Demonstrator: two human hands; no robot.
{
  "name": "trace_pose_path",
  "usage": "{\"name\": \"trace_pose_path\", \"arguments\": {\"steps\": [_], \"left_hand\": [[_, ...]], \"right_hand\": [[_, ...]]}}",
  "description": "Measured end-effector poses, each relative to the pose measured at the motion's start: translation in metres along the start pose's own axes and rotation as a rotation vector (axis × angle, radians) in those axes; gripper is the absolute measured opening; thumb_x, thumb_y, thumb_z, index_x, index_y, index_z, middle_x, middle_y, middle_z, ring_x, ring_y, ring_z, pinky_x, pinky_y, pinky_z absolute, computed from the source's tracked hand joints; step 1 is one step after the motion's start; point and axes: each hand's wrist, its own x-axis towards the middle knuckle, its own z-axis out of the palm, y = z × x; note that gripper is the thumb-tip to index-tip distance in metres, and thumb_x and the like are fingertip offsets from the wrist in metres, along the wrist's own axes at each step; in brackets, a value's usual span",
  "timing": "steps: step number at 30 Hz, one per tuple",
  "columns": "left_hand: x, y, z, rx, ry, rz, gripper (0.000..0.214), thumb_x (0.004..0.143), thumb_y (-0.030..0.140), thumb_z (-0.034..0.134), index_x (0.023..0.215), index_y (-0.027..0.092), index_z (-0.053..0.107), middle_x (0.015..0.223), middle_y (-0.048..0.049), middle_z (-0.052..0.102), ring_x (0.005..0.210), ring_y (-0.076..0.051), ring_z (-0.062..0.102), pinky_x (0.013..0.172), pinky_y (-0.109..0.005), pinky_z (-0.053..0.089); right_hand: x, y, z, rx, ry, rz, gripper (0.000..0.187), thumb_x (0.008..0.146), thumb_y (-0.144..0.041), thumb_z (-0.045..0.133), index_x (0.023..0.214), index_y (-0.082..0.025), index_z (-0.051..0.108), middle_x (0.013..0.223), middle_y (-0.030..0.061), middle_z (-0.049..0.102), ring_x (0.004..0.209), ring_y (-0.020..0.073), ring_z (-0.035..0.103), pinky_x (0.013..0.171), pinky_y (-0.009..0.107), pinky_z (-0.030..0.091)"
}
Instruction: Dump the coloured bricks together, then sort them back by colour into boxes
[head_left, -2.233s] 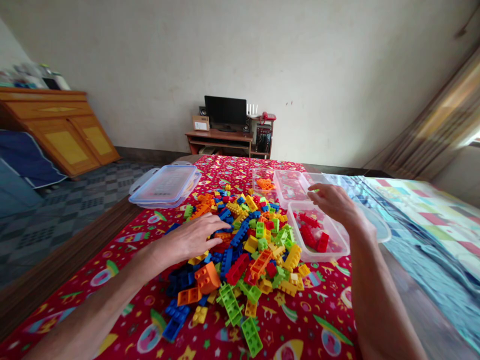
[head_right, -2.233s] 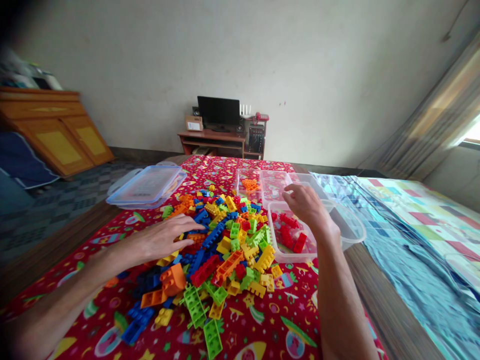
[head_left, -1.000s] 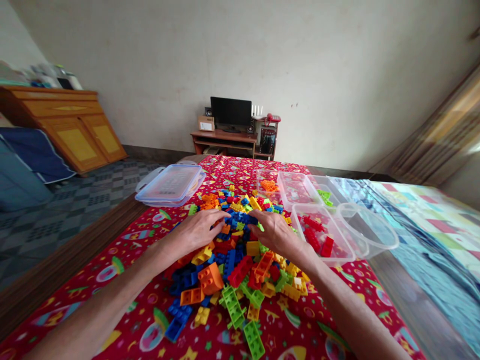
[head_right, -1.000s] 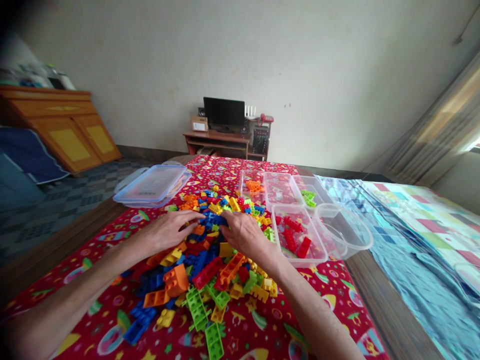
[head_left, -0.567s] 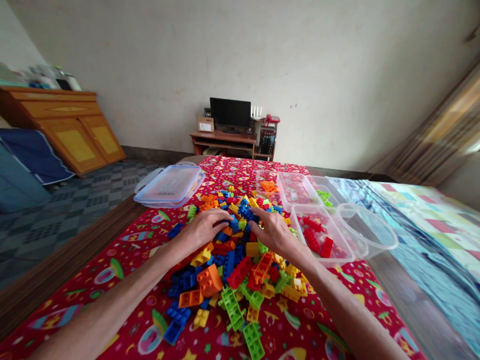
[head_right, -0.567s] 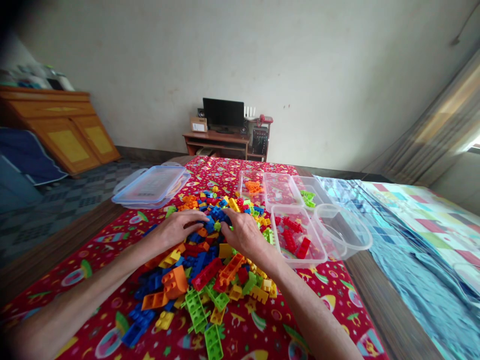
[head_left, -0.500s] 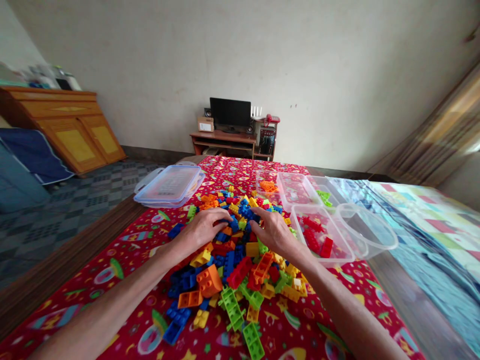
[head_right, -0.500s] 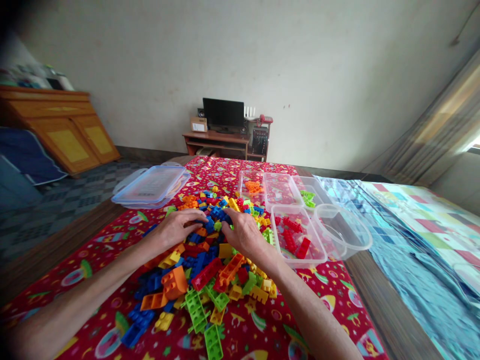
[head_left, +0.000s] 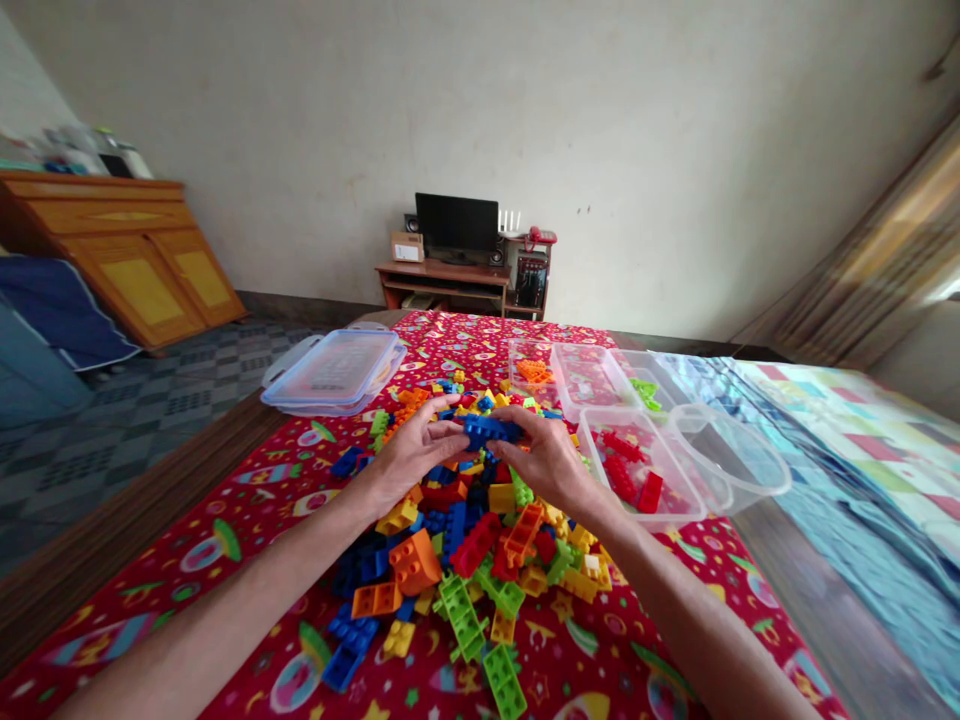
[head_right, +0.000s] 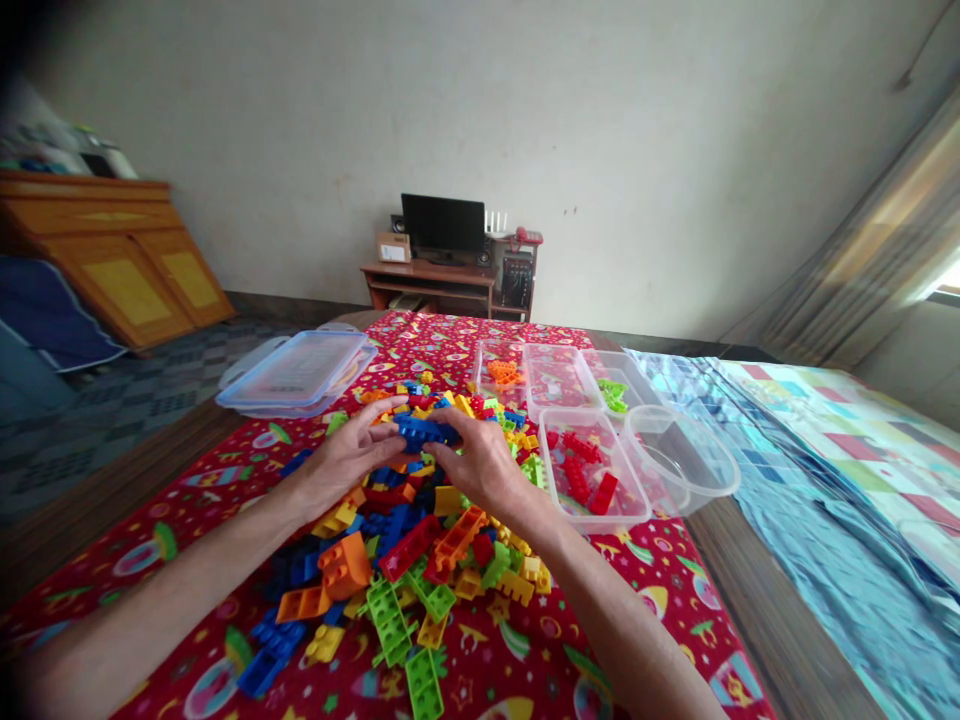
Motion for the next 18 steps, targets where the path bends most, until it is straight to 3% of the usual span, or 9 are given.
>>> {"name": "trace_pose_path", "arguments": {"steps": [4, 7, 9, 12, 15, 18], "left_hand": [[0.003, 0.0, -0.007, 0.285, -0.002, 0.163, 0.05, 0.081, 0.039, 0.063, 0.124, 0.017, 0.051, 0.104, -0.0085, 0.069, 0.088, -0.021, 0.068, 0.081, -0.037, 0.057], [0.005, 0.0, -0.014, 0.592, 0.024, 0.291, 0.029, 0.084, 0.031, 0.054, 0.108, 0.018, 0.064, 0.106, -0.0076, 0.07, 0.09, -0.02, 0.067, 0.085, -0.036, 0.055], [0.007, -0.001, -0.018, 0.735, 0.007, 0.326, 0.027, 0.084, 0.028, 0.051, 0.104, 0.019, 0.067, 0.111, -0.0073, 0.07, 0.095, -0.021, 0.067, 0.09, -0.035, 0.052], [0.009, -0.003, -0.023, 0.895, -0.061, 0.299, 0.029, 0.081, 0.026, 0.052, 0.104, 0.02, 0.069, 0.114, -0.0077, 0.069, 0.104, -0.023, 0.065, 0.097, -0.037, 0.048], [0.012, -0.004, -0.031, 0.995, -0.096, 0.246, 0.03, 0.08, 0.027, 0.052, 0.104, 0.021, 0.07, 0.114, -0.0073, 0.07, 0.105, -0.023, 0.065, 0.097, -0.036, 0.048], [0.012, -0.002, -0.039, 1.044, -0.106, 0.22, 0.033, 0.081, 0.031, 0.052, 0.108, 0.022, 0.069, 0.116, -0.0056, 0.07, 0.105, -0.022, 0.065, 0.097, -0.035, 0.048]], "right_hand": [[0.011, 0.01, -0.046, -0.168, 0.233, 0.076, 0.025, 0.078, -0.024, 0.06, 0.101, -0.019, 0.067, 0.082, 0.002, 0.071, 0.069, 0.0138, 0.061, 0.065, 0.025, 0.046], [0.009, 0.026, -0.105, -0.416, 0.479, 0.199, 0.029, 0.078, -0.026, 0.058, 0.104, -0.018, 0.067, 0.078, 0.0033, 0.069, 0.067, 0.0158, 0.06, 0.066, 0.028, 0.045], [-0.001, 0.041, -0.144, -0.609, 0.577, 0.309, 0.03, 0.077, -0.027, 0.058, 0.104, -0.018, 0.068, 0.076, 0.0052, 0.068, 0.069, 0.0189, 0.061, 0.066, 0.032, 0.044], [-0.026, 0.07, -0.191, -0.792, 0.478, 0.469, 0.024, 0.077, -0.028, 0.06, 0.097, -0.019, 0.07, 0.071, 0.0095, 0.066, 0.069, 0.0219, 0.06, 0.064, 0.035, 0.041], [-0.052, 0.103, -0.218, -0.818, 0.382, 0.627, 0.018, 0.077, -0.026, 0.059, 0.089, -0.018, 0.07, 0.056, 0.0074, 0.059, 0.056, 0.0211, 0.056, 0.058, 0.037, 0.038], [-0.071, 0.132, -0.227, -0.792, 0.341, 0.549, 0.006, 0.072, -0.026, 0.062, 0.071, -0.022, 0.066, 0.055, 0.0051, 0.056, 0.055, 0.021, 0.055, 0.055, 0.036, 0.038]]}}
